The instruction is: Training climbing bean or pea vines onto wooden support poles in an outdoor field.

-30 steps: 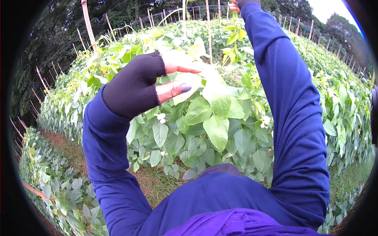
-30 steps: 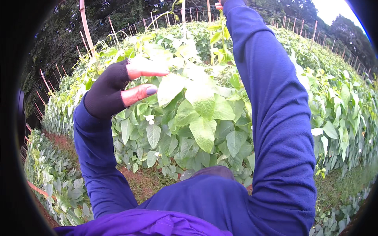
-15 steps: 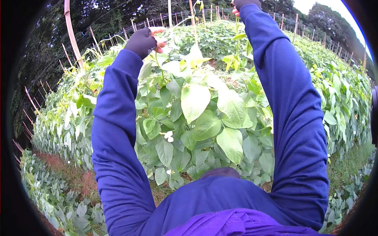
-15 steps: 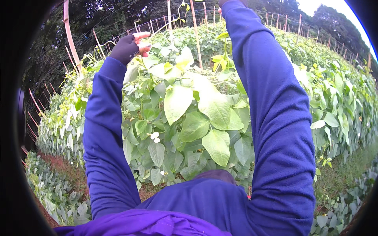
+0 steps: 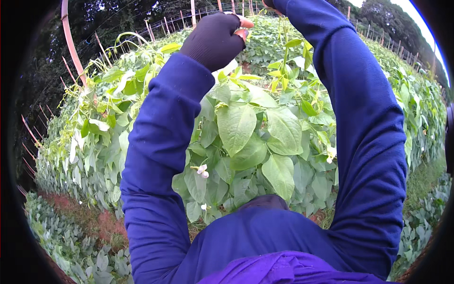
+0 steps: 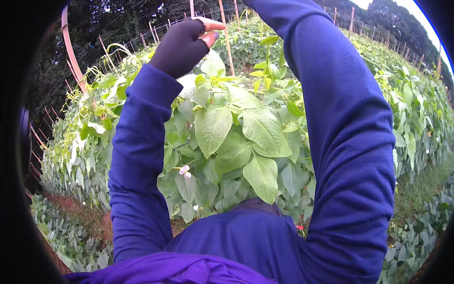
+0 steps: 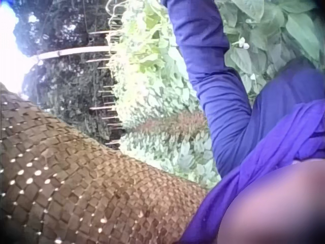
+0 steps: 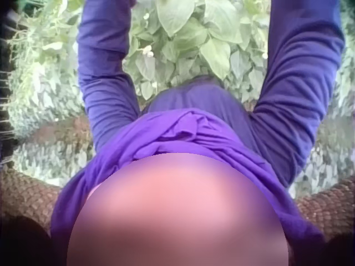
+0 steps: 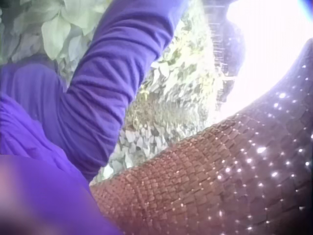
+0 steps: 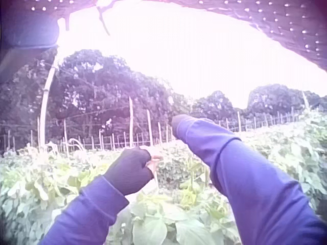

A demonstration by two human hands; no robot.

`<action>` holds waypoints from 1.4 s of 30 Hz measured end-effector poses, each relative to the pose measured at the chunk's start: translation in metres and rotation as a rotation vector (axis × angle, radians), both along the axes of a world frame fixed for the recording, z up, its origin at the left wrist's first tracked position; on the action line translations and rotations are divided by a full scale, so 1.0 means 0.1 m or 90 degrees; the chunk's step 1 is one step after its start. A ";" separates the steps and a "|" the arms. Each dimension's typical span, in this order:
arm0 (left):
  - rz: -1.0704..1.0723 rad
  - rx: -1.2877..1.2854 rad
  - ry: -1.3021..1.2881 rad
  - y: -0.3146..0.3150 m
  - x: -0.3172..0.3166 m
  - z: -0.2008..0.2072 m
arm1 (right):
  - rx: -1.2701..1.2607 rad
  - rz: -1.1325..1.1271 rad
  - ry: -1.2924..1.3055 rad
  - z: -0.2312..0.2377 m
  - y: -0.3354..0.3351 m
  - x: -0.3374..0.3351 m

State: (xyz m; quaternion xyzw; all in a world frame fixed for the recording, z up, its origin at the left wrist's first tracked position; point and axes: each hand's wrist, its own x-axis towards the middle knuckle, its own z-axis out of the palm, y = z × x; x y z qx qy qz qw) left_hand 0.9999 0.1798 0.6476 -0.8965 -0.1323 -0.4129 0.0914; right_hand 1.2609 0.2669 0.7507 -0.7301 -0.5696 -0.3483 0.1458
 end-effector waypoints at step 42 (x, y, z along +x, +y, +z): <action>-0.046 -0.399 -0.084 0.91 -0.07 -0.08 | -0.133 0.290 -0.107 -0.20 -0.32 -0.99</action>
